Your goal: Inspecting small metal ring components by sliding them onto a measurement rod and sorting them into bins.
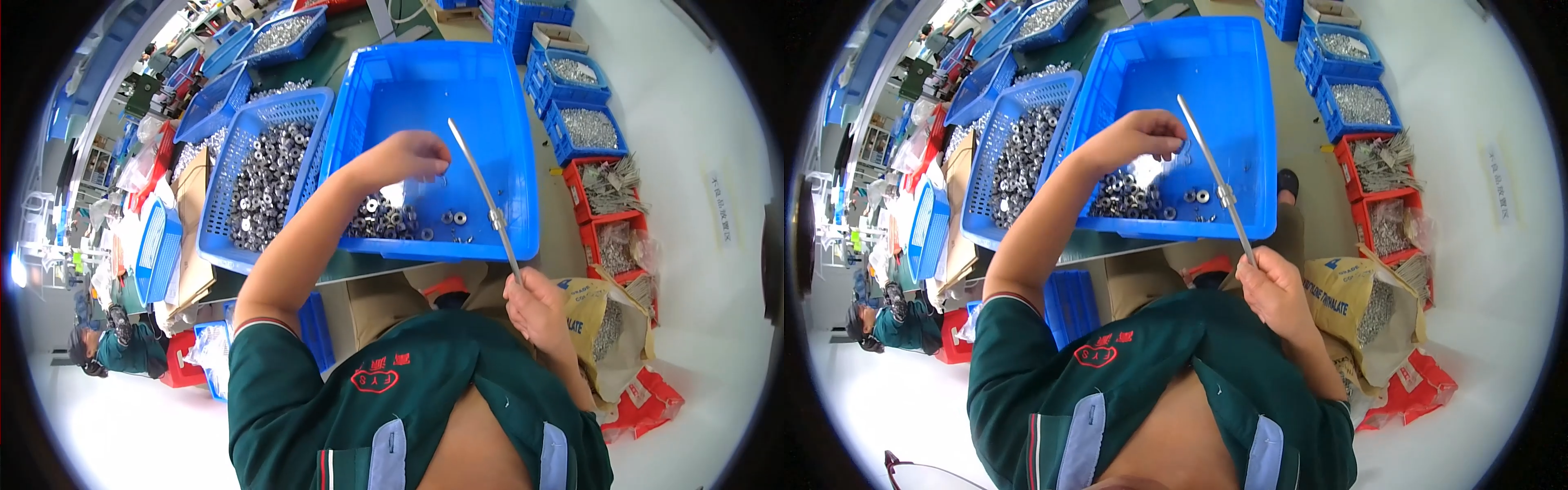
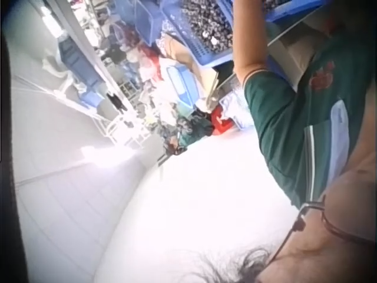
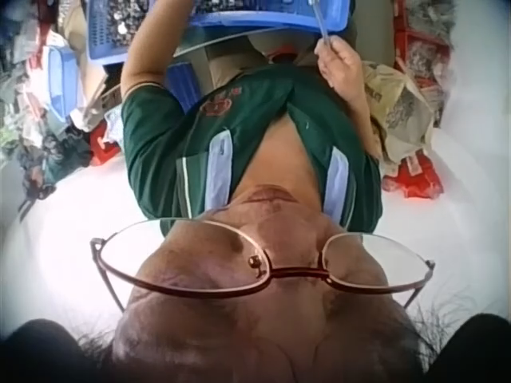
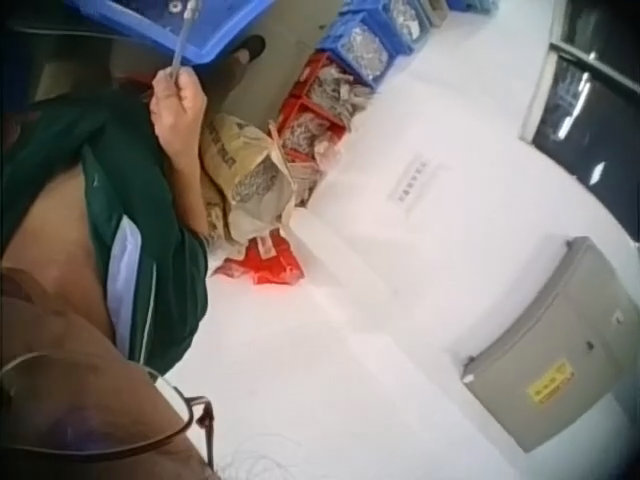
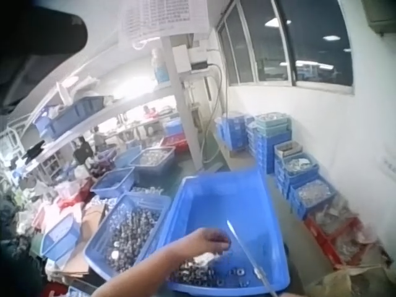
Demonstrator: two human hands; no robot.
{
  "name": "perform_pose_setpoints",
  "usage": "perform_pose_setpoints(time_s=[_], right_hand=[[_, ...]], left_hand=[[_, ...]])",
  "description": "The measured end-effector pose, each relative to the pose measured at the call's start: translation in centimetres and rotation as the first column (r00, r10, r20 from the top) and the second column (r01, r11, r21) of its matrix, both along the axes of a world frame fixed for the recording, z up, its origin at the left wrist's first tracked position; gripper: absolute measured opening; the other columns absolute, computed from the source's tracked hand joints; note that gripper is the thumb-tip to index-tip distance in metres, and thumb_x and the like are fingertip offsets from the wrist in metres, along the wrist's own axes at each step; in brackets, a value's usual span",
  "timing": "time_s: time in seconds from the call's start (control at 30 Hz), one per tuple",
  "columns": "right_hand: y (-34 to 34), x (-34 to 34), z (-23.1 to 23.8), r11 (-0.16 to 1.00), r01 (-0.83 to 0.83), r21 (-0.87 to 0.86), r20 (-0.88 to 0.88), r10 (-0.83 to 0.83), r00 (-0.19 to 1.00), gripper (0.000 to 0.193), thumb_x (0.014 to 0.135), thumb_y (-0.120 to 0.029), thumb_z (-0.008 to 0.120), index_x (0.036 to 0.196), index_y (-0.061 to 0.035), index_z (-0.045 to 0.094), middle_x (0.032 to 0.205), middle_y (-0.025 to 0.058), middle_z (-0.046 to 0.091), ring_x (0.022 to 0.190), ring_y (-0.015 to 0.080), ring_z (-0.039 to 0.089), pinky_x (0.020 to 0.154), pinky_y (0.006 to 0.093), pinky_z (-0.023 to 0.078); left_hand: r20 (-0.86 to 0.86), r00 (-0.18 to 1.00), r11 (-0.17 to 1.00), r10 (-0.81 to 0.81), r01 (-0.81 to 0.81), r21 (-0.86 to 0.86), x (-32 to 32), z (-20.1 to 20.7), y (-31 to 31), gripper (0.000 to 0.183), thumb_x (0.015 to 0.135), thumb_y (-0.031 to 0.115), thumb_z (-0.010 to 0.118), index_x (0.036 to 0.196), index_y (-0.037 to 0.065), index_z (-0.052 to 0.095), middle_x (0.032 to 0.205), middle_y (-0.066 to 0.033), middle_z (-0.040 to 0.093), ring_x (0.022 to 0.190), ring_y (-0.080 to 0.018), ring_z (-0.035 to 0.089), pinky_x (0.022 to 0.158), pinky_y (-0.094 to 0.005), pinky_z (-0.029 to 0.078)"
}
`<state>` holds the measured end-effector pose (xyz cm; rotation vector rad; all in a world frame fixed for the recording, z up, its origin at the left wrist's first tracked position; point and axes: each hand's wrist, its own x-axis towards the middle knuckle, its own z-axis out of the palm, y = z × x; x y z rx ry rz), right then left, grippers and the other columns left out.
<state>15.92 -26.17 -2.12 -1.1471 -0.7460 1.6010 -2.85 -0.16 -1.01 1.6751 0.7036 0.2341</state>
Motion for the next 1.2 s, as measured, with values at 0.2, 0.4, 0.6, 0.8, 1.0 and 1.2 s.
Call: perform_pose_setpoints(time_s=[0.2,0.4,0.6,0.8,1.0,1.2], right_hand=[[-0.5,0.1,-0.3,0.999,-0.043,0.0,-0.032,0.043,0.999,0.013,0.092,-0.014,0.05,0.084,-0.0043,0.049,0.055,-0.0051,0.039,0.043,0.0016,0.035,0.038,0.017,0.026],[-0.6,0.0,-0.1,0.996,-0.084,0.017,-0.022,0.084,0.996,0.013,0.093,-0.014,0.05,0.085,-0.0039,0.049,0.055,-0.0051,0.04,0.042,0.0015,0.034,0.038,0.0171,0.026],[-0.7,-0.3,0.2,0.995,-0.098,-0.012,-0.045,0.098,0.994,0.015,0.094,-0.016,0.049,0.085,-0.0036,0.05,0.054,-0.0046,0.04,0.042,0.0018,0.035,0.038,0.0173,0.025],[-0.9,-0.2,0.4,0.995,-0.094,-0.016,0.009,0.094,0.996,0.02,0.095,-0.018,0.049,0.082,-0.0031,0.049,0.052,-0.0033,0.039,0.039,0.0029,0.034,0.037,0.0176,0.025],[-0.9,0.5,1.6,0.991,-0.13,0.002,-0.171,0.129,0.977,0.021,0.095,-0.019,0.048,0.081,-0.0035,0.049,0.052,-0.0029,0.039,0.039,0.003,0.033,0.036,0.0179,0.024],[-1.3,0.1,1.0,0.992,-0.124,-0.006,0.066,0.125,0.99,0.016,0.094,-0.017,0.049,0.084,-0.0043,0.05,0.053,-0.0043,0.039,0.043,0.0026,0.034,0.039,0.0188,0.025]], left_hand=[[0.437,0.874,0.844,0.212,0.062,-0.533,-1.3,1.1,1.4,0.023,0.09,0.016,0.056,0.106,-0.001,0.055,0.09,-0.0058,0.058,0.079,-0.0136,0.055,0.071,-0.0251,0.046],[0.412,0.873,0.848,0.262,-0.005,-0.53,-0.9,1.6,0.8,0.026,0.093,0.021,0.053,0.105,-0.002,0.056,0.082,-0.0034,0.053,0.072,-0.0123,0.049,0.068,-0.026,0.044],[0.404,0.871,0.881,0.281,-0.066,-0.469,-1.0,1.5,0.5,0.023,0.089,0.019,0.06,0.1,-0.001,0.059,0.08,-0.0041,0.055,0.07,-0.0117,0.049,0.065,-0.0243,0.043],[0.323,0.891,0.892,0.318,-0.166,-0.419,-1.2,2.5,0.3,0.021,0.085,0.018,0.066,0.093,-0.001,0.062,0.076,-0.004,0.057,0.064,-0.0117,0.051,0.063,-0.0241,0.043],[0.433,0.858,0.894,0.276,-0.063,-0.444,-1.5,2.8,0.7,0.022,0.084,0.018,0.066,0.095,0.0,0.062,0.078,-0.0049,0.058,0.068,-0.0131,0.051,0.063,-0.0258,0.043],[0.387,0.914,0.957,0.125,-0.009,-0.288,-1.8,3.6,1.1,0.024,0.084,0.02,0.066,0.093,-0.002,0.061,0.077,-0.0046,0.056,0.066,-0.0128,0.048,0.062,-0.0254,0.041]])
